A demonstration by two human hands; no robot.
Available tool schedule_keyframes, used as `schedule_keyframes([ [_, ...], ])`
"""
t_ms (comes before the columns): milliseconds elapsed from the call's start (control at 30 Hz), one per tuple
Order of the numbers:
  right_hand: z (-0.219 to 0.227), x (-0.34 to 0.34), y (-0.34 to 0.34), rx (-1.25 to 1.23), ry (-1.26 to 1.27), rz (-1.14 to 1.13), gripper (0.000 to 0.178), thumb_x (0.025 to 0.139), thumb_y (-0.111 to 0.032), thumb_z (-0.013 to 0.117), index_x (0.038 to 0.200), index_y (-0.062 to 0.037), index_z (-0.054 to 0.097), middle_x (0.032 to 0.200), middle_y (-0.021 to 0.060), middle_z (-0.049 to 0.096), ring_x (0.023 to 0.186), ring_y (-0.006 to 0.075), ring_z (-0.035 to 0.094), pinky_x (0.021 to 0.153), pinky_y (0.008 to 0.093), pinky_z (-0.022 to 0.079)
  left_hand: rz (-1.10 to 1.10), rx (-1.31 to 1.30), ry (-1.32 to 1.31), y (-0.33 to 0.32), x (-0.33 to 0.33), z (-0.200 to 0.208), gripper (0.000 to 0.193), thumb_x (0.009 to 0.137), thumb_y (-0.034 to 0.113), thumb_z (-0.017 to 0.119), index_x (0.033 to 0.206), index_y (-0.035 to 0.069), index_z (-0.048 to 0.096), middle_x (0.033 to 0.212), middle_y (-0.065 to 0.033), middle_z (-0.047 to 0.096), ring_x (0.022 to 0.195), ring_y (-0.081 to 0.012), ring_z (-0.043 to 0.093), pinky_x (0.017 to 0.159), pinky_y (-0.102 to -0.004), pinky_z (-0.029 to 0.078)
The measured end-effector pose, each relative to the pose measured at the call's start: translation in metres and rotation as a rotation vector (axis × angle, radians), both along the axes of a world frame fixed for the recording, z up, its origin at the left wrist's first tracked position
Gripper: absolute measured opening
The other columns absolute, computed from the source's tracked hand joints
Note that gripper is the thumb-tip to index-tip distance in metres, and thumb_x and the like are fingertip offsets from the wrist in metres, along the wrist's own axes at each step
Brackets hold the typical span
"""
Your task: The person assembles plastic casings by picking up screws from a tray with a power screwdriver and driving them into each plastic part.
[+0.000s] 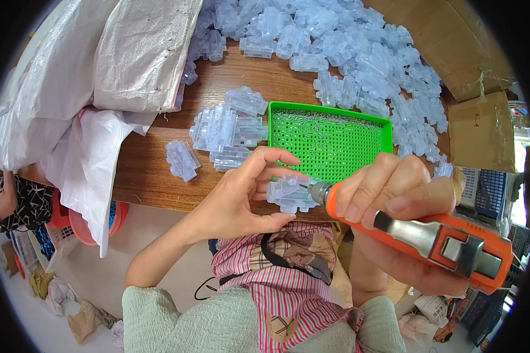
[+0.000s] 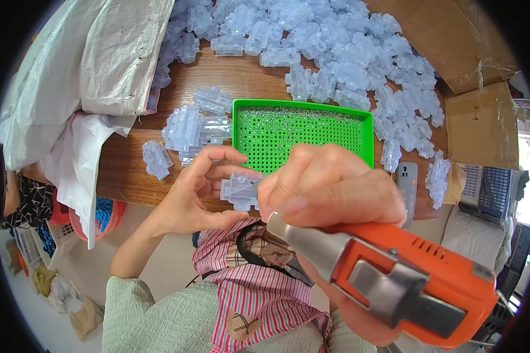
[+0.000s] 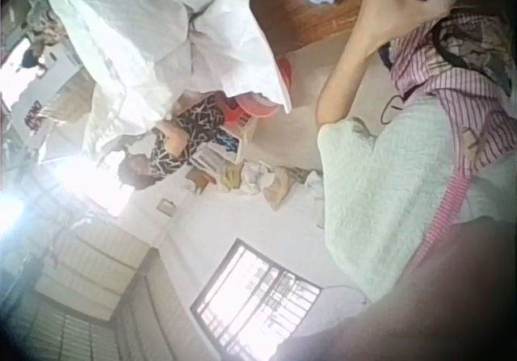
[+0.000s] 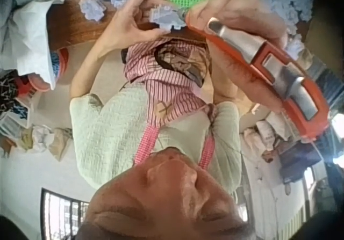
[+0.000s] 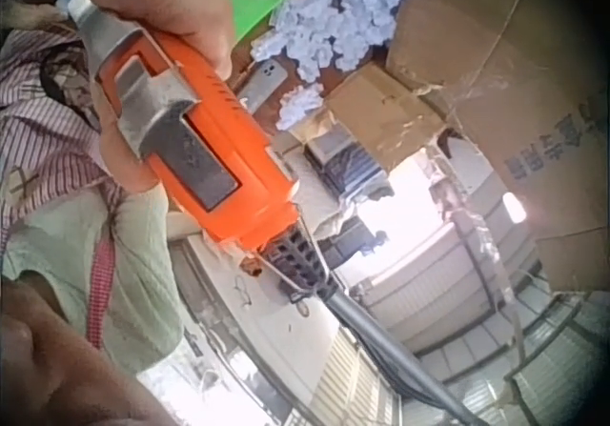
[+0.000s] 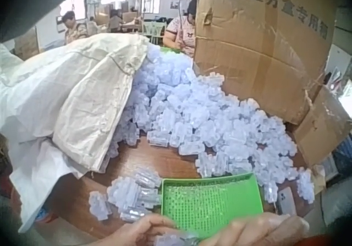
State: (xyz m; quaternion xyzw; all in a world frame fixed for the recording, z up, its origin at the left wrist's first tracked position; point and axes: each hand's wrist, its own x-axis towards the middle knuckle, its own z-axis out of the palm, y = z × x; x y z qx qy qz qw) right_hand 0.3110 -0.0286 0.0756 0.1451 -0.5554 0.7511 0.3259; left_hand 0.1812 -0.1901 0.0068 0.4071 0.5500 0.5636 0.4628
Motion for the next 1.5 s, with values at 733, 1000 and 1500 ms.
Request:
schedule_keyframes([
  [733,0.011,-0.001,-0.006,-0.067,-0.118,0.153,0.026,0.081,-0.014,0.071,0.077,0.0077,0.058,0.065,0.0135,0.057,0.058,0.0214,0.056,0.05,0.0324,0.05,-0.441,-0.216,-0.527,0.011,-0.018,0.02,0.082,0.071,-0.016,0.07,0.137,0.007,0.026,0.111,-0.0175,0.063,0.097,-0.0211,0.067,0.077,-0.0294,0.058],
  [1000,0.003,0.002,0.016,0.069,-0.015,0.166,0.051,0.076,-0.043,0.069,0.082,0.0065,0.057,0.066,0.0105,0.055,0.058,0.0213,0.056,0.047,0.0326,0.049,-0.324,-0.227,-0.189,0.019,-0.011,0.039,0.077,0.077,-0.012,0.067,0.139,0.009,0.027,0.111,-0.0121,0.061,0.091,-0.0097,0.062,0.072,-0.0215,0.054],
  [1500,0.029,0.028,0.021,0.431,0.195,-0.005,0.012,0.08,0.002,0.062,0.085,0.0039,0.052,0.071,0.0156,0.058,0.058,0.0276,0.063,0.048,0.0398,0.057,-0.071,0.007,-0.954,0.035,0.041,0.018,0.059,0.089,-0.003,0.062,0.143,0.0,0.037,0.131,-0.011,0.054,0.116,-0.0134,0.054,0.101,-0.0279,0.044],
])
